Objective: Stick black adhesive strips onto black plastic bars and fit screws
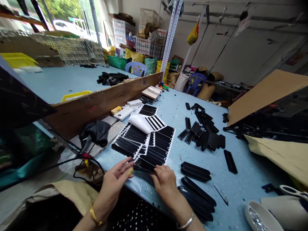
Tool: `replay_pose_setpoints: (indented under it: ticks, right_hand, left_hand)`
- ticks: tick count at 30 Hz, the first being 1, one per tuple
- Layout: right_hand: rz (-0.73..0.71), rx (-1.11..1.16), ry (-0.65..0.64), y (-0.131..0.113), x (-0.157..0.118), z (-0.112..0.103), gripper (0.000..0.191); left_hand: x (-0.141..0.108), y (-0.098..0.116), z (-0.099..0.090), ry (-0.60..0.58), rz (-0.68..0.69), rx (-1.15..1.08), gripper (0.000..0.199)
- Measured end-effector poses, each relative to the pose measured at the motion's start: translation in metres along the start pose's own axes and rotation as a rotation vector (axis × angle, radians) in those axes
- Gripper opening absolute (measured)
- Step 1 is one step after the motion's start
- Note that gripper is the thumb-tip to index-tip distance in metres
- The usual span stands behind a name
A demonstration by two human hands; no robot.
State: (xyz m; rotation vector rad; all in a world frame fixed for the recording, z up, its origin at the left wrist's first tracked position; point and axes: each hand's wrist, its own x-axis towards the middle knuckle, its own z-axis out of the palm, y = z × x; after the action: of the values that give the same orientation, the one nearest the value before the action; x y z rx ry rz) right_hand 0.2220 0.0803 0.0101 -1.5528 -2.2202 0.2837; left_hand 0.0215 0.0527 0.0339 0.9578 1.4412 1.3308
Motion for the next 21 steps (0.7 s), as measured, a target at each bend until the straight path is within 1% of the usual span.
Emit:
replay_pose_setpoints:
  ticks: [1,2,4,6,7,8,10,12,15,18,19,21]
  right_hand:
    - [-0.012,0.03,0.044,0.001,-0.003,-0.005,0.009]
    - [-0.04,0.058,0.09,0.003,-0.008,-0.009,0.009]
    - [-0.133,0.098,0.156,0.004,-0.019,-0.02,0.013]
    - [-0.206,0.116,0.168,0.002,-0.029,-0.031,0.021]
    - [-0.217,0.118,0.157,0.001,-0.032,-0.036,0.024]
    - [-0.215,0.121,0.149,-0.001,-0.035,-0.04,0.025]
    - [-0.212,0.15,0.161,-0.006,-0.038,-0.042,0.018]
    - [-0.265,0.223,0.193,-0.011,-0.04,-0.035,0.019]
    - [-0.34,0.349,0.208,-0.016,-0.046,-0.013,0.027]
    - [-0.318,0.431,0.238,-0.018,-0.052,0.01,0.028]
    - [-0.301,0.446,0.24,-0.017,-0.053,0.015,0.027]
    - [-0.265,0.459,0.204,-0.016,-0.052,0.02,0.026]
  left_hand:
    - [-0.001,0.007,-0.001,-0.002,-0.087,-0.117,0.055]
    - [-0.003,0.012,-0.001,-0.03,-0.167,-0.202,0.054]
    - [-0.009,0.017,-0.001,-0.141,-0.283,-0.297,0.043]
    - [-0.019,0.016,0.001,-0.256,-0.338,-0.347,0.03]
    - [-0.024,0.014,0.003,-0.284,-0.352,-0.36,0.025]
    - [-0.029,0.011,0.005,-0.292,-0.363,-0.366,0.022]
    - [-0.038,0.005,0.008,-0.293,-0.399,-0.381,0.021]
    - [-0.045,-0.001,0.009,-0.289,-0.434,-0.401,0.022]
    - [-0.052,-0.008,0.007,-0.292,-0.474,-0.421,0.022]
    - [-0.054,-0.013,0.004,-0.26,-0.497,-0.4,0.022]
    - [-0.054,-0.015,0.003,-0.248,-0.5,-0.391,0.022]
    - [-0.054,-0.017,0.003,-0.238,-0.501,-0.379,0.021]
